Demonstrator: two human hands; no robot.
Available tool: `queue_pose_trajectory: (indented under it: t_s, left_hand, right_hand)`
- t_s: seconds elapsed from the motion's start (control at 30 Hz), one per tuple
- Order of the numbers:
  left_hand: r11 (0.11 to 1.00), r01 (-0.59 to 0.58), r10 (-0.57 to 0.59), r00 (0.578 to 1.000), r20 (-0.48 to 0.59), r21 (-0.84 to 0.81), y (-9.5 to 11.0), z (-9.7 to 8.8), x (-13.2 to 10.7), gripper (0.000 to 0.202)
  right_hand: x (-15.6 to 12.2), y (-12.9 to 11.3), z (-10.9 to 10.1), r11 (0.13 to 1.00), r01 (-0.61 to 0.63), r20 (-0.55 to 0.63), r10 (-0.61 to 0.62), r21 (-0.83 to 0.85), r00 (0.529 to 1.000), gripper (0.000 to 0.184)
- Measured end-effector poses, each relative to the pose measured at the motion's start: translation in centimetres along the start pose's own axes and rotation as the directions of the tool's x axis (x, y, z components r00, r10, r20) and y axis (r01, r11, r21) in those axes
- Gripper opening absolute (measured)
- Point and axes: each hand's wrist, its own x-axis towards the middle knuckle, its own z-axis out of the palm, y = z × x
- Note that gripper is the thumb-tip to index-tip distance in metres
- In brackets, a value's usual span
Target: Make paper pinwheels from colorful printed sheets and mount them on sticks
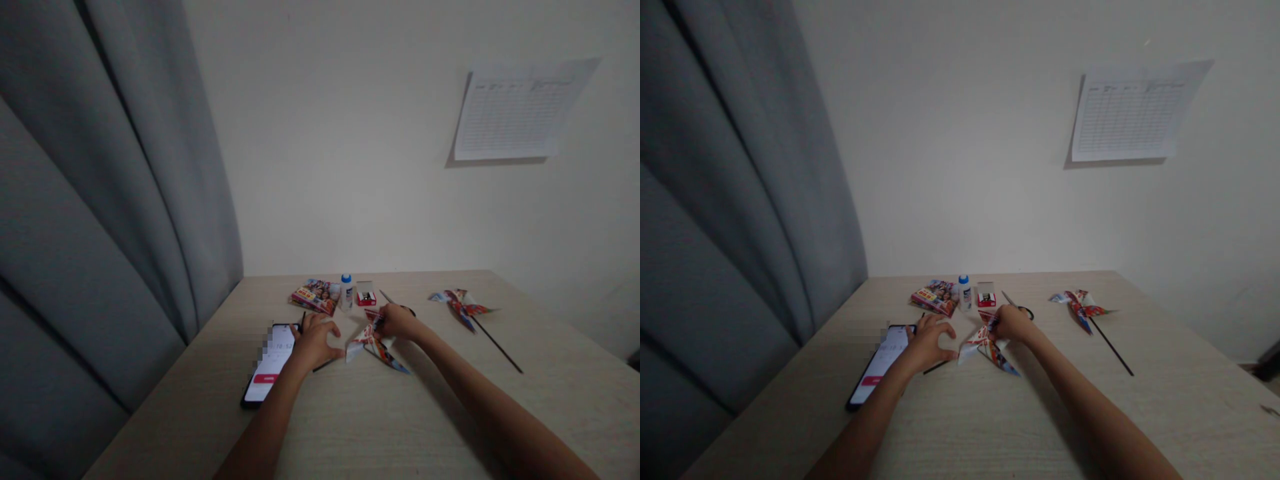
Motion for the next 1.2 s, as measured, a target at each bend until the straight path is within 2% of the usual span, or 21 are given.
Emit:
queue_pose_trajectory:
  t_s: [0.37, 0.77, 1.2]
  left_hand:
    - [1.0, 0.009, -0.009, 1.0, 0.003, -0.009, 0.13, -0.04, -0.04, 0.04]
    - [1.0, 0.0, 0.0, 1.0, -0.004, -0.002, 0.01, 0.13, 0.02, 0.041]
    - [1.0, -0.002, 0.002, 1.0, 0.013, 0.006, 0.36, -0.2, -0.24, 0.042]
  right_hand:
    - [-0.04, -0.46, -0.26, 1.0, -0.028, -0.002, 0.028, -0.013, 1.0, 0.035]
    - [-0.1, -0.68, -0.54, 1.0, -0.022, 0.017, 0.022, 0.006, 1.0, 0.028]
    - [-0.03, -1.05, -0.39, 0.996, -0.082, 0.009, 0.083, -0.027, 0.997, 0.034]
